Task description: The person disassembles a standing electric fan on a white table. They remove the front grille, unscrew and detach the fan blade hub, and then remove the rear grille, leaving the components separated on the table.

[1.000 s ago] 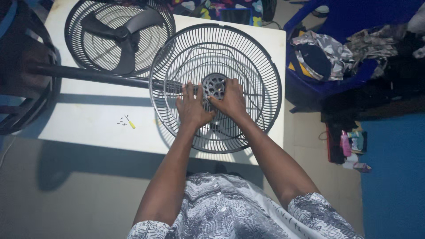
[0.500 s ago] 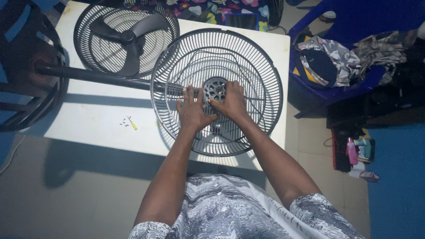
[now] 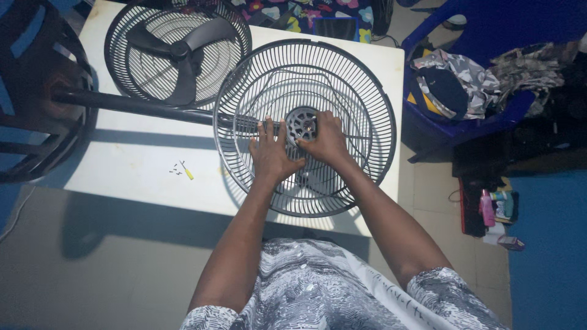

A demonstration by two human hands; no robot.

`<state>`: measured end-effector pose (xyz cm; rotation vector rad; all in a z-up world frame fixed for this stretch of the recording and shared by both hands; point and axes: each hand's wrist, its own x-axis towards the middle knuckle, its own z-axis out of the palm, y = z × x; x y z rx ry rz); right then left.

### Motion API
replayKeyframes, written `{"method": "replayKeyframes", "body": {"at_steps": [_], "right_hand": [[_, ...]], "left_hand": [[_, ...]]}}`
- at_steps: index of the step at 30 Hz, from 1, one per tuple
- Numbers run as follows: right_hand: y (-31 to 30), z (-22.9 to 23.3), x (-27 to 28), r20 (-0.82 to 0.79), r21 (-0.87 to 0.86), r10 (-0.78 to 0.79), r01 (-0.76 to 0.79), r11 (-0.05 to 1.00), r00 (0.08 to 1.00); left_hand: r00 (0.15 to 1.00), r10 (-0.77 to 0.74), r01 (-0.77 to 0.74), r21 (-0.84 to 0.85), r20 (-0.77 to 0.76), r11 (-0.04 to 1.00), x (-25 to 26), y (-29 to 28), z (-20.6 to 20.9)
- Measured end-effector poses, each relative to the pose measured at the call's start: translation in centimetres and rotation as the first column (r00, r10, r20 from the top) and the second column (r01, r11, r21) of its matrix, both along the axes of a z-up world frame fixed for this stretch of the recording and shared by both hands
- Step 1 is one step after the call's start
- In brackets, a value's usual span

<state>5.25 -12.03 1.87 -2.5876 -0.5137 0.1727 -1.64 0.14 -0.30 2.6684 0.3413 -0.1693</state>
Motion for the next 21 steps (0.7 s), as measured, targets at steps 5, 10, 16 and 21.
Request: {"method": "replayKeyframes", "body": {"at_steps": [5,10,16,21], "right_hand": [[-1.0,-0.1,1.6,-0.004,0.027,0.189,-0.189,0.982,0.982],[-1.7,-0.4,2.3,0.023,0.119,0.288,-0.288,0.95,0.957],[-0.4,-1.2,0.2,0.111,0.062,0.042,-0.049,0.997,0.993],[0.7,-2.0,-1.0,0.187,0.131,-0.088,0.064,0.989,0.978]], "left_hand": [[0.994,0.015,-0.018,-0.026,-0.104,1.0,0.5,0.0,0.3],[0.996,0.012,-0.014,-0.016,-0.093,1.0,0.3,0.0,0.5],[0.996,0.005,-0.005,0.0,-0.092,1.0,0.4,0.0,0.8],[0.998,0.012,-0.013,-0.011,-0.067,1.0,0.3,0.0,0.9]]}}
